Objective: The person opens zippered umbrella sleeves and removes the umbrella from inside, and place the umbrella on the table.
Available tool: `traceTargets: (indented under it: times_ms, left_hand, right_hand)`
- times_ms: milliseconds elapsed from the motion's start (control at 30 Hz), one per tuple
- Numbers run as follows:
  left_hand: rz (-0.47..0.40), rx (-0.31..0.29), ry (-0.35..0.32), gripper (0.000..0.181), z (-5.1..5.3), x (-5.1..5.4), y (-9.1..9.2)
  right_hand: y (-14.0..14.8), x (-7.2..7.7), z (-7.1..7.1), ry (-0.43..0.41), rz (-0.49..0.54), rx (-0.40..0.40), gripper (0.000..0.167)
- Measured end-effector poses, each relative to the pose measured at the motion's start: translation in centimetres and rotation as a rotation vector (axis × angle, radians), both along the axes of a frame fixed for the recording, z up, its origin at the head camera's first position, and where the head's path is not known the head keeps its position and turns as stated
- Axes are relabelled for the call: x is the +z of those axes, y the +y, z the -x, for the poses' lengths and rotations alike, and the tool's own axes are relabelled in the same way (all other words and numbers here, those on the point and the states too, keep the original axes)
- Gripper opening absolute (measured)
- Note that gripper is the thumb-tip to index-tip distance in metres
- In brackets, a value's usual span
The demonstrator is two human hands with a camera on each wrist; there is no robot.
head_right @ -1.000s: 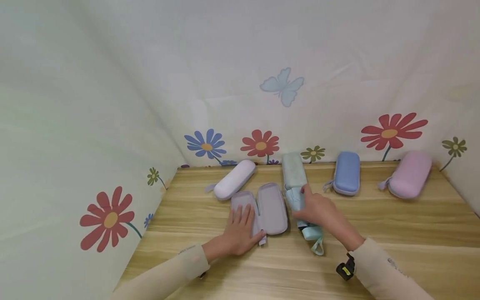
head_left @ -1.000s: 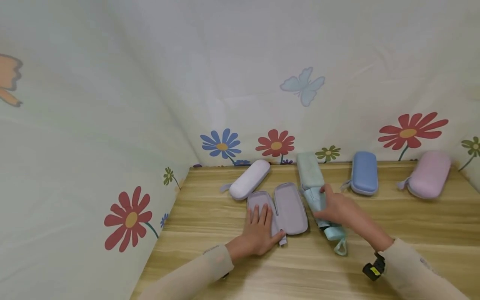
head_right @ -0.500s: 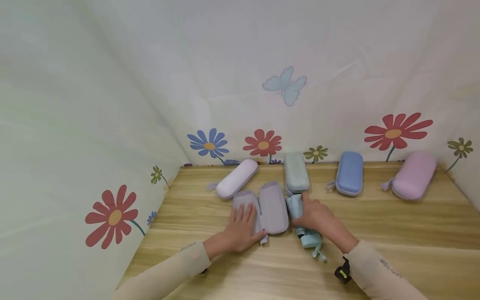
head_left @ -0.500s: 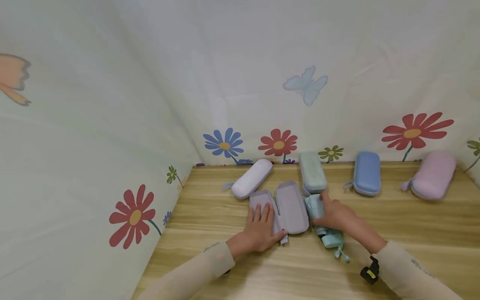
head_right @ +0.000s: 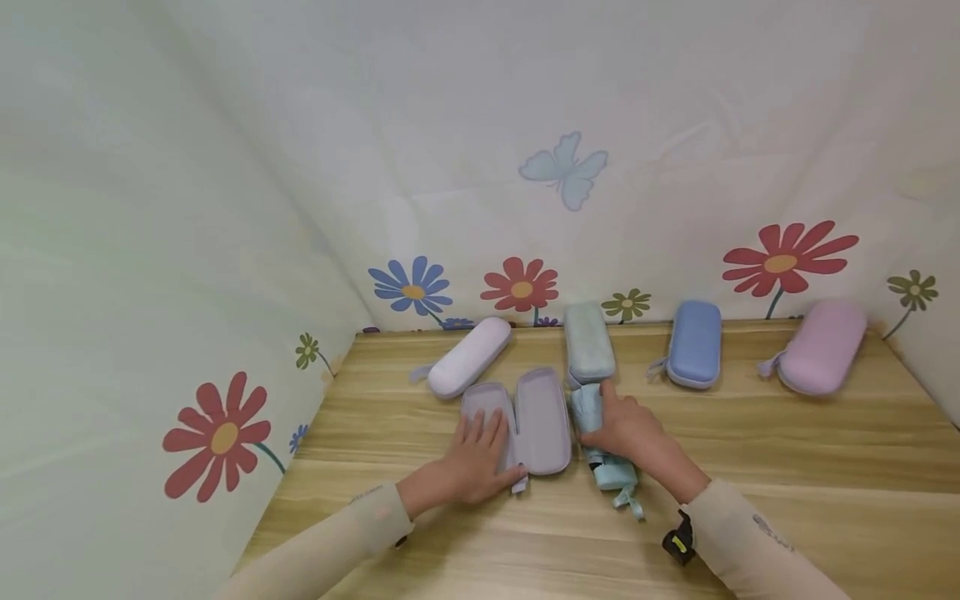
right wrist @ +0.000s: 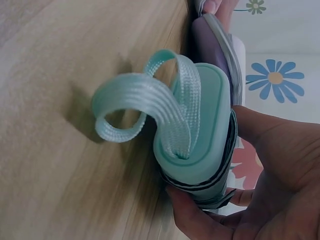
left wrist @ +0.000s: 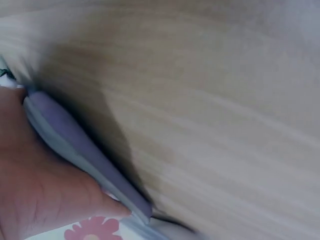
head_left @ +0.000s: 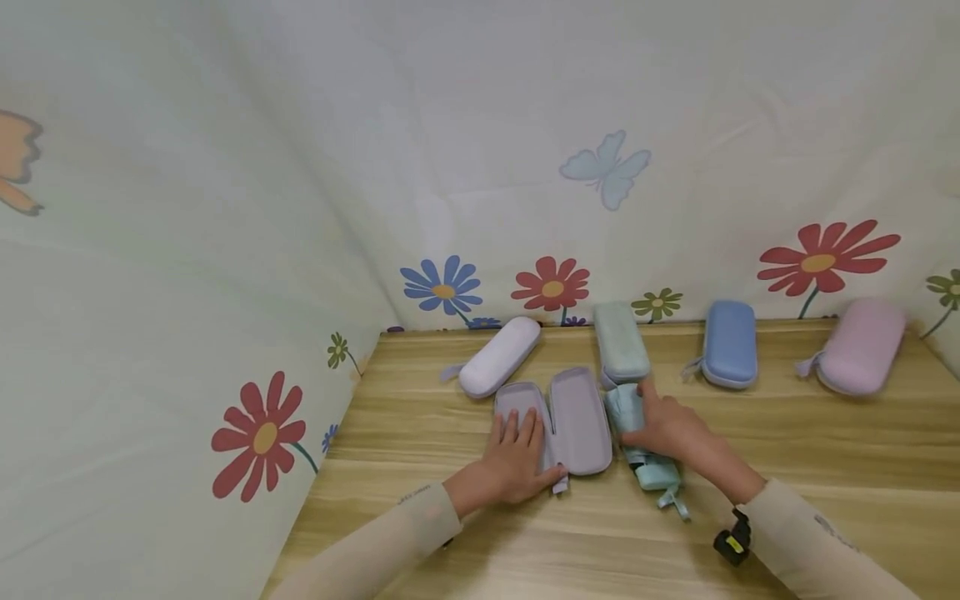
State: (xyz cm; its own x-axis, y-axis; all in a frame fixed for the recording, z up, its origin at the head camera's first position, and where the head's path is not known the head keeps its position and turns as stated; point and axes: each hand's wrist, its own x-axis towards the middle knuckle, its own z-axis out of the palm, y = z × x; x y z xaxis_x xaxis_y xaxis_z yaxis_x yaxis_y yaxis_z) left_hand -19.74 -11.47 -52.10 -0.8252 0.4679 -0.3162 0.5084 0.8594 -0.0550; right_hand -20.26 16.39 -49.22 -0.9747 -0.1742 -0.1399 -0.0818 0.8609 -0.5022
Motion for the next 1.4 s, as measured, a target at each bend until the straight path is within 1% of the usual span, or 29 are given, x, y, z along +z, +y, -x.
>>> traceTargets:
  times_ms: [133, 267, 367, 400, 467, 500, 567, 600, 667, 700, 767, 833, 933, 1000, 1033, 1133, 1233, 1400]
  left_hand:
    - [0.026, -0.009, -0.033, 0.095, 0.1, 0.7, -0.1]
    - [0.028, 0.005, -0.075, 0.096, 0.3, 1.0, 0.0]
    - [0.04, 0.009, -0.063, 0.094, 0.6, 1.5, 0.3]
    - [0.039, 0.01, -0.051, 0.093, 0.7, 1.9, 0.6]
    - [0.019, 0.005, -0.031, 0.091, 1.0, 2.8, 1.3]
    - [0.008, 0.0, -0.021, 0.09, 1.0, 3.5, 1.8]
    - [-0.027, 0.003, -0.021, 0.09, 0.8, 4.6, 3.2]
    - [-0.052, 0.007, -0.015, 0.091, 0.6, 5.0, 3.9]
    - [-0.075, 0.028, -0.001, 0.092, 0.1, 5.2, 5.7]
    - [-0.08, 0.053, 0.005, 0.094, -0.3, 5.2, 6.7]
    - [-0.099, 0.115, 0.017, 0.098, -0.8, 4.6, 8.6]
    - [-0.11, 0.198, 0.014, 0.102, -1.2, 4.1, 10.4]
    - [-0.132, 0.314, -0.014, 0.105, -1.1, 3.4, 12.7]
    - [-0.13, 0.377, -0.028, 0.107, -0.9, 3.1, 13.8]
    - [-0.118, 0.395, -0.027, 0.107, -0.8, 2.9, 14.2]
    - [-0.065, 0.417, -0.001, 0.108, -0.7, 2.6, 14.9]
    - [-0.027, 0.408, 0.014, 0.107, -0.8, 2.3, 15.1]
    - [-0.032, 0.397, -0.01, 0.102, -1.0, 2.2, 15.0]
  right_hand:
    - [-0.2, 0.2, 0.3, 0.008, 0.005, -0.01, 0.091]
    - [-0.3, 0.2, 0.3, -0.002, 0.011, -0.01, 0.09]
    - [0.1, 0.6, 0.4, -0.027, 0.013, 0.013, 0.086]
    - [0.3, 0.9, 0.4, -0.036, 0.016, 0.023, 0.083]
    - [0.9, 1.5, 0.6, -0.039, 0.023, 0.048, 0.074]
    - [1.3, 1.9, 0.8, -0.024, 0.025, 0.06, 0.069]
    - [2.0, 2.6, 1.2, 0.018, 0.039, 0.072, 0.059]
    - [2.4, 2.9, 1.4, 0.048, 0.043, 0.076, 0.055]
    - [3.1, 3.5, 1.7, 0.105, 0.051, 0.081, 0.05]
    - [3.4, 3.7, 1.8, 0.124, 0.062, 0.081, 0.048]
    - [3.8, 3.9, 2.0, 0.148, 0.076, 0.082, 0.044]
    - [4.1, 4.1, 2.0, 0.166, 0.093, 0.086, 0.041]
    - [4.1, 4.1, 2.0, 0.189, 0.117, 0.091, 0.037]
    - [4.2, 4.0, 1.9, 0.192, 0.13, 0.093, 0.038]
    - [4.2, 4.0, 1.9, 0.191, 0.134, 0.094, 0.038]
    - [4.3, 3.9, 1.8, 0.181, 0.131, 0.092, 0.04]
    - [4.5, 3.8, 1.8, 0.173, 0.121, 0.09, 0.039]
    - [4.5, 3.8, 1.8, 0.174, 0.116, 0.088, 0.037]
